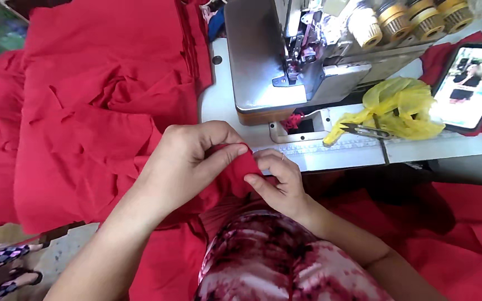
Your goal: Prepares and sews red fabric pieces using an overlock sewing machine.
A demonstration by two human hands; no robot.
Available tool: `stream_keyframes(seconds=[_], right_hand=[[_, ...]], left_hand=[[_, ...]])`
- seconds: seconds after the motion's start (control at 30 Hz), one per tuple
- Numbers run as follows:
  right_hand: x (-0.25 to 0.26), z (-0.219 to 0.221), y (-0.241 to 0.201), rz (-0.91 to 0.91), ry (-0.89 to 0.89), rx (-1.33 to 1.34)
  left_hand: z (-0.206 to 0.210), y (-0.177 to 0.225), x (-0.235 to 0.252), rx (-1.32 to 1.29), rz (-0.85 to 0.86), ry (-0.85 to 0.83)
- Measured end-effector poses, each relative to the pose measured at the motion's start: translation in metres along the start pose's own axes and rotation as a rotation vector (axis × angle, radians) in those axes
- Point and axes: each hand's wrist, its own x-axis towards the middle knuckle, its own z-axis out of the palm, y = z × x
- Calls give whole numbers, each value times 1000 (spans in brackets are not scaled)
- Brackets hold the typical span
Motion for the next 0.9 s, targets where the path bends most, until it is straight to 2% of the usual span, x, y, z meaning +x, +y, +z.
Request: stream_keyframes(seconds=[0.13,0.23,0.33,0.5,0.63,0.77,0.9], right_hand=[[-6,4,2,73,-29,39],[-6,7,2,147,-94,126],[-4,8,1,73,-170,229],[-7,4,8,25,-142,209],[-8,-2,12,67,-121,176],[0,2,0,50,-145,143],[4,2,-8,45,-77,174]], left_hand=[[-3,5,-5,15,9,-9],[-2,24,-5,8,-61,-88],[-8,19,-8,-95,-54,-96],[-35,5,-20,-313,-65,-52],[-38,6,-24,-428,-140,104],[-30,2,-19,-278,-92,15],[-23,4,-13,-158,-108,-5]])
